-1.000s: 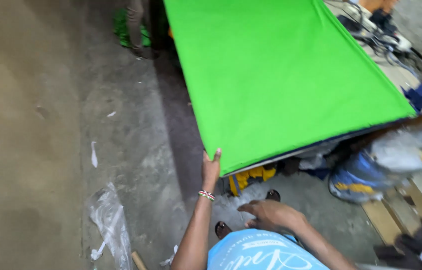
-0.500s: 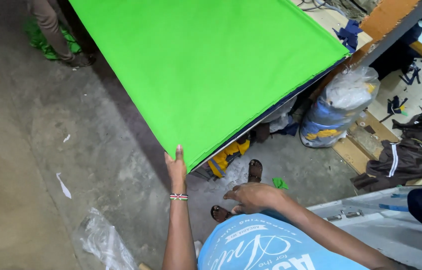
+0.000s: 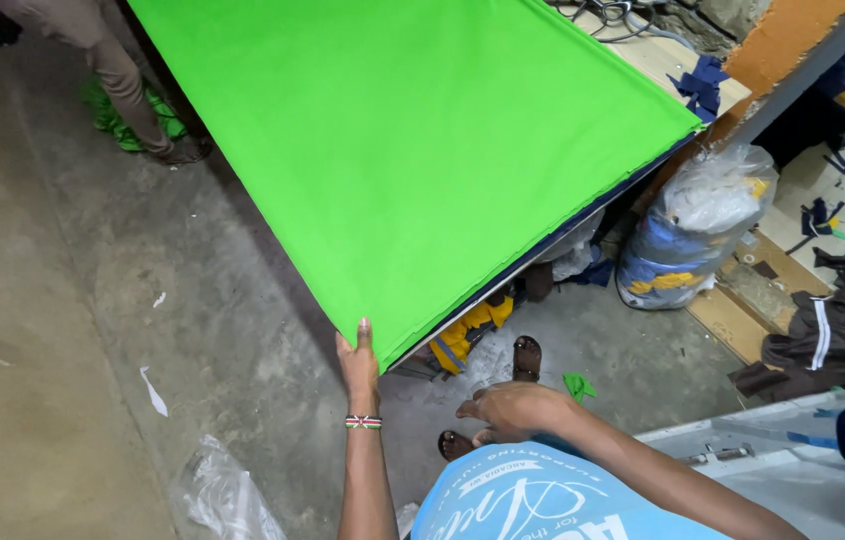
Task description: Layering and smoothing green fabric on a cutting table in a garment factory.
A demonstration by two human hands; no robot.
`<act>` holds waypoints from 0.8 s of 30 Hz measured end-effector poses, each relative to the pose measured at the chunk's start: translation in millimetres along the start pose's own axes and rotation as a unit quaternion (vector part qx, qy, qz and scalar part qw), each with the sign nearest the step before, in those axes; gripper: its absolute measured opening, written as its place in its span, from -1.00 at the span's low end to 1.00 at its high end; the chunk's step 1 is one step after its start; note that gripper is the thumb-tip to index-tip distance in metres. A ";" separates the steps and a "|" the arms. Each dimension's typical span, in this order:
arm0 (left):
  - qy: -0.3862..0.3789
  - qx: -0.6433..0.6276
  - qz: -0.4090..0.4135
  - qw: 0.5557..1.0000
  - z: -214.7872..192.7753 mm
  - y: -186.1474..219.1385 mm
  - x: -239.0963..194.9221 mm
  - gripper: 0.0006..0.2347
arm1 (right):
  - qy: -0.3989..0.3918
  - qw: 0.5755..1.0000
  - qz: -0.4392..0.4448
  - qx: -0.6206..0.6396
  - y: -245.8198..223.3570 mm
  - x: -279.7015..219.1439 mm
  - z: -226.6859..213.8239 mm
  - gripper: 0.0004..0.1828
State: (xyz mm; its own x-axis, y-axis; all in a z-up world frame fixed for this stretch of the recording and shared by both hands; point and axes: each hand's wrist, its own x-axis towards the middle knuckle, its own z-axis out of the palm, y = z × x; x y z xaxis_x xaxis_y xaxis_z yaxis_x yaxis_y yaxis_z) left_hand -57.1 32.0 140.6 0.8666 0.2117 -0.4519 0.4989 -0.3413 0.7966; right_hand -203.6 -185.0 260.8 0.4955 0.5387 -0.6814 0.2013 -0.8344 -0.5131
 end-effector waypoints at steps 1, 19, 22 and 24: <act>0.005 -0.001 0.001 1.000 0.0 -0.2 0.1 -0.03 | 0.000 1.000 -0.004 -0.004 4.4 2.2 -0.1 -0.28; 0.028 -0.047 0.004 0.998 13.4 -14.9 10.9 -0.04 | 0.042 0.999 -0.014 -0.006 48.8 4.1 -46.4 -0.36; 0.023 -0.095 0.005 0.995 10.3 2.5 -4.6 -0.12 | 0.035 0.999 -0.013 0.003 47.9 2.7 -55.4 -0.35; 0.010 -0.142 0.008 0.990 8.4 11.3 -12.9 -0.23 | 0.044 0.999 -0.032 0.004 51.9 5.8 -56.5 -0.32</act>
State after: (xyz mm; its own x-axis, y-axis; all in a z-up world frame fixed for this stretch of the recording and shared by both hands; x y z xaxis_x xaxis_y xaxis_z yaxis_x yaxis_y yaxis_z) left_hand -62.5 17.8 152.1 0.8727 0.2279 -0.4318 0.4578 -0.0744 0.8859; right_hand -142.5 -231.8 259.7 0.5546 0.5777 -0.5989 0.2283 -0.7978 -0.5580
